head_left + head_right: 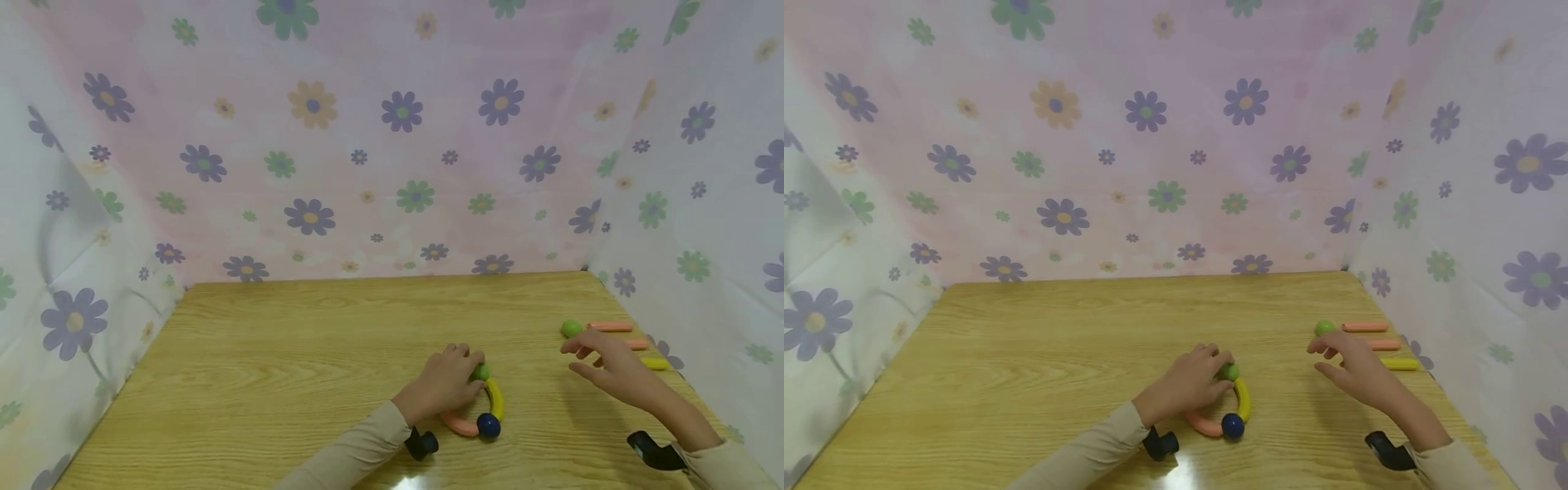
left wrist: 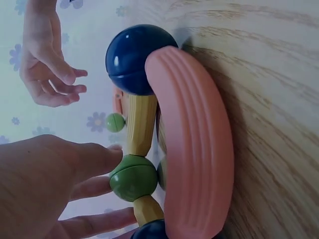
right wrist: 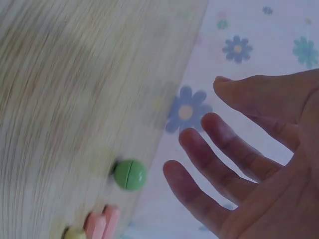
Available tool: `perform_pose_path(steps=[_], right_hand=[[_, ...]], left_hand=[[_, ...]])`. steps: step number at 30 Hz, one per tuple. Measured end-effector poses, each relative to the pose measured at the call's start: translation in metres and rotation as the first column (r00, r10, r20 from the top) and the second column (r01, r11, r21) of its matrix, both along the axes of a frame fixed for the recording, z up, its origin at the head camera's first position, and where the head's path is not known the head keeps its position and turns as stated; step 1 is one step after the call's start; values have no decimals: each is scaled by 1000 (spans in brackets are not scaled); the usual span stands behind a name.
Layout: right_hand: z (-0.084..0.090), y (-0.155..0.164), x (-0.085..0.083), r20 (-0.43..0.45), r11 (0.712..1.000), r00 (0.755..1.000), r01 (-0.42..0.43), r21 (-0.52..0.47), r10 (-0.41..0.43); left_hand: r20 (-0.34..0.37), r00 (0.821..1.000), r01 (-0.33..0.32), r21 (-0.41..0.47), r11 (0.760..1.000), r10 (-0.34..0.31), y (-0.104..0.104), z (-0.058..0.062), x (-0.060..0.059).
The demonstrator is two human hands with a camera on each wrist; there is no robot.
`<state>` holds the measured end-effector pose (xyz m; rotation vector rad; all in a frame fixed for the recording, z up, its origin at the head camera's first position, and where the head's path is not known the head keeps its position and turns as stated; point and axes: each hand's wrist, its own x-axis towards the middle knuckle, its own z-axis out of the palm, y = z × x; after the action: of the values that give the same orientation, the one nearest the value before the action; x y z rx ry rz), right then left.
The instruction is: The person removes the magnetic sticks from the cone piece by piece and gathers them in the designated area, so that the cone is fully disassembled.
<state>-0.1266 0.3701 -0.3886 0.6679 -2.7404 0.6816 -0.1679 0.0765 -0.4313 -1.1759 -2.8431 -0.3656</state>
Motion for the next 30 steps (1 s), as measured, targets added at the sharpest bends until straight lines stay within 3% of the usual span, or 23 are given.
perform_pose_path(steps=[5,11,17,23,30], right_hand=[[-3,-22,0,124,996,989,-74,-43,79],[-13,-43,-3,247,986,956,-140,-86,157],[-32,-64,-10,299,968,924,-199,-155,238],[-45,-86,-17,327,969,919,-171,-176,221],[-50,-104,-22,363,975,912,-129,-182,189]], left_hand=[[14,1000,-3,33,999,2,-1,-2,-3],[60,998,-24,57,998,20,-2,-4,-6],[100,995,-13,68,998,7,-6,-5,-7],[157,987,20,94,995,-34,-8,-6,-8],[216,976,4,158,987,-39,-12,-7,-10]])
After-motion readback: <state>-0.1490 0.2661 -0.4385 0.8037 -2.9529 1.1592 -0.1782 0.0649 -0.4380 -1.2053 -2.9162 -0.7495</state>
